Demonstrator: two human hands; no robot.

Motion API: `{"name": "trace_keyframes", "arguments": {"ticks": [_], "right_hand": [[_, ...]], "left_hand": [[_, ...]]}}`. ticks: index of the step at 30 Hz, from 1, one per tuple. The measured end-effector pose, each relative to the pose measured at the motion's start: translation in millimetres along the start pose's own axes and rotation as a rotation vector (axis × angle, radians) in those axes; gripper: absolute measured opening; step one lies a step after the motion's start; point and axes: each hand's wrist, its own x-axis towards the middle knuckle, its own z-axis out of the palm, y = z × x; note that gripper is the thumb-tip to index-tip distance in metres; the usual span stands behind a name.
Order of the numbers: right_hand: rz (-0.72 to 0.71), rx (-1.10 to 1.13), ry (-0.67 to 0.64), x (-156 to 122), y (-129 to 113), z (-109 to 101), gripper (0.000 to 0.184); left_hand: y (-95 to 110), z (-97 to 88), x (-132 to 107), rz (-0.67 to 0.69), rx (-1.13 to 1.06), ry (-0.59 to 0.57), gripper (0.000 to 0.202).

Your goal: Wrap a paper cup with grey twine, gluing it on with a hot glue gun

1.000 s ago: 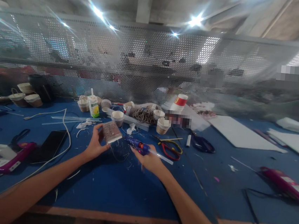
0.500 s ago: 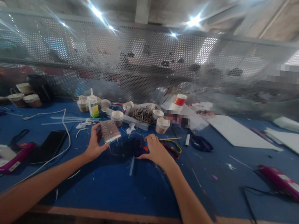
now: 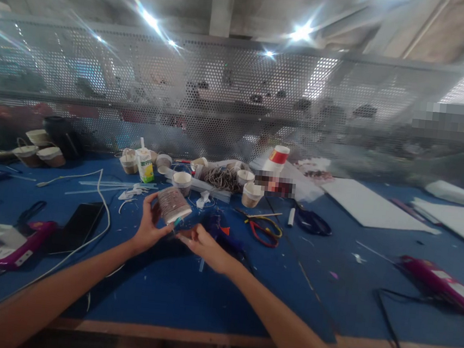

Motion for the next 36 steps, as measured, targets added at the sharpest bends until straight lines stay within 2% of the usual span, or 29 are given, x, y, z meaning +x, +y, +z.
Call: {"name": "trace_keyframes", "arguments": {"ticks": [4,6,8,11,16,29,36], "right_hand": [[0.017,0.252,-0.091,1.3,0.6,5.2,0.048],[-0.024,0.288,-0.036,-0.7,-0.7,2.2,0.050],[-0.082,0.289,0.079,-3.2,-3.1,-3.2,0.050],[-0.153,0.257,0.256,-6.3,-8.5,-12.2,0.048],[-0.214,0.170,0.387,-7.4,-14.3,-21.3,0.043],[-0.272,0.071,0.506,-3.9,-12.7,-25.9,0.042],[-0.254,-0.163,0.514,-5.1,-6.9,-29.5,0.042]], "left_hand": [[-2.1,-0.7,-0.2,-0.009,0.038,-0.020,0.074],[-3.6,-1.7,0.5,-0.009,0.073,-0.030,0.073],[-4.5,-2.8,1.4,-0.008,0.124,-0.056,0.073],[-4.4,-3.9,2.3,-0.001,0.196,-0.110,0.074],[-1.2,-3.9,2.3,0.016,0.228,-0.178,0.076],[0.6,-3.9,1.6,-0.021,0.149,-0.282,0.077],[5.6,-3.9,1.9,-0.080,0.107,-0.307,0.074]]}}
